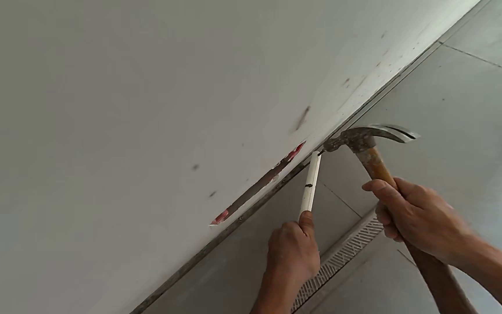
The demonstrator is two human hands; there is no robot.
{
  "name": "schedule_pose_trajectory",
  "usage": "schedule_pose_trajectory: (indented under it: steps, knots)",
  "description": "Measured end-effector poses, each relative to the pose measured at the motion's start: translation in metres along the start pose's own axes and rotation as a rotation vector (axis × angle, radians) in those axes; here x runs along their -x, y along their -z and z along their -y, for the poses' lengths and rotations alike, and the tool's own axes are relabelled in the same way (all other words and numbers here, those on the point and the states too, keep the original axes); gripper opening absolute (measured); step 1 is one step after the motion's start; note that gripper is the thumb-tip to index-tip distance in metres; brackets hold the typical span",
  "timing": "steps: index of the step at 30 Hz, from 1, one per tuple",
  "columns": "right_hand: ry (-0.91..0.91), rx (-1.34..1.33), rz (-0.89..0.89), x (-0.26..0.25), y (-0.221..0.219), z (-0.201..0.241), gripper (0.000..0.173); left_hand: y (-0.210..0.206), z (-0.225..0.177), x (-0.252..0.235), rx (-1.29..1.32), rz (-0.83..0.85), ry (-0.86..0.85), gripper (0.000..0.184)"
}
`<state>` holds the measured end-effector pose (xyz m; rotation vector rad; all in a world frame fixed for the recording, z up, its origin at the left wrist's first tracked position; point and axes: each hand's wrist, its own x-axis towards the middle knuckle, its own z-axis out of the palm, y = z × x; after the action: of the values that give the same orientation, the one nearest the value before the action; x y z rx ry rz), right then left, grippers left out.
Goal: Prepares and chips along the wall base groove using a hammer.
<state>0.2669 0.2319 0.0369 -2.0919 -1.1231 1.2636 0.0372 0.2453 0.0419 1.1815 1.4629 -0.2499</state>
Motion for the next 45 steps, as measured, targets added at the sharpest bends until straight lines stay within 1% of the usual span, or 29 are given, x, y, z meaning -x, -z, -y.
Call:
schedule_pose_trajectory:
  steps: [3,5,7,9,14,16,17,19,21,22,24,25,26,29,32,33,36,37,39,41,42,43,45]
  knots:
    - [-0.053,0.003,0.031,0.001,0.000,0.008,0.038,0.000,0.004,0.001,-0.042,-0.032,-0.004,0.072]
    - [-0.021,-0.044,0.018,0.008,0.000,0.007,0.040,0.000,0.019,0.006,-0.091,-0.054,0.000,0.072]
    - [0.038,-0.097,0.004,0.016,-0.001,0.001,0.043,0.001,0.050,0.015,-0.129,-0.090,0.039,0.073]
    - [0.075,-0.146,0.001,0.023,-0.001,-0.005,0.045,0.004,0.085,0.032,-0.195,-0.138,0.113,0.071]
    - [0.077,-0.147,0.020,0.040,-0.001,-0.020,0.044,0.013,0.179,0.093,-0.374,-0.252,0.308,0.072]
    - [0.074,-0.140,0.023,0.045,-0.002,-0.025,0.044,0.011,0.204,0.115,-0.401,-0.296,0.324,0.072]
    - [0.073,-0.160,0.025,0.049,-0.004,-0.028,0.044,0.006,0.210,0.122,-0.423,-0.324,0.307,0.072]
    - [0.085,-0.228,0.046,0.059,-0.013,-0.031,0.044,-0.009,0.204,0.129,-0.456,-0.393,0.229,0.072]
    - [0.098,-0.323,0.059,0.069,-0.028,-0.036,0.040,-0.020,0.179,0.120,-0.469,-0.430,0.145,0.072]
    - [0.101,-0.357,0.061,0.074,-0.036,-0.039,0.037,-0.023,0.161,0.111,-0.469,-0.405,0.136,0.072]
    - [0.098,-0.414,0.059,0.084,-0.050,-0.044,0.033,-0.019,0.125,0.090,-0.435,-0.289,0.173,0.071]
    - [0.083,-0.445,0.051,0.089,-0.055,-0.047,0.032,-0.016,0.113,0.079,-0.418,-0.257,0.179,0.071]
    - [0.068,-0.474,0.033,0.094,-0.060,-0.049,0.031,-0.014,0.106,0.069,-0.409,-0.260,0.170,0.072]
    - [0.058,-0.558,-0.051,0.106,-0.073,-0.052,0.030,-0.012,0.095,0.053,-0.441,-0.299,0.147,0.071]
    - [0.060,-0.664,-0.130,0.112,-0.092,-0.047,0.027,-0.013,0.085,0.049,-0.465,-0.296,0.178,0.071]
    - [0.043,-0.686,-0.126,0.111,-0.099,-0.044,0.025,-0.015,0.083,0.048,-0.466,-0.298,0.192,0.071]
    - [-0.076,-0.721,0.020,0.096,-0.116,-0.041,0.025,-0.021,0.076,0.049,-0.468,-0.310,0.225,0.072]
    - [-0.105,-0.742,0.033,0.091,-0.118,-0.039,0.026,-0.022,0.074,0.050,-0.470,-0.311,0.228,0.072]
    - [-0.103,-0.782,-0.037,0.088,-0.115,-0.034,0.026,-0.023,0.070,0.049,-0.480,-0.310,0.221,0.072]
    - [-0.048,-0.796,-0.162,0.091,-0.115,-0.029,0.026,-0.024,0.070,0.050,-0.486,-0.308,0.213,0.070]
    - [-0.019,-0.787,-0.189,0.090,-0.117,-0.028,0.026,-0.024,0.069,0.050,-0.484,-0.303,0.217,0.071]
    - [-0.020,-0.755,-0.157,0.088,-0.117,-0.030,0.025,-0.024,0.068,0.051,-0.478,-0.296,0.223,0.071]
    - [-0.099,-0.653,0.058,0.082,-0.110,-0.037,0.028,-0.027,0.068,0.052,-0.462,-0.305,0.227,0.073]
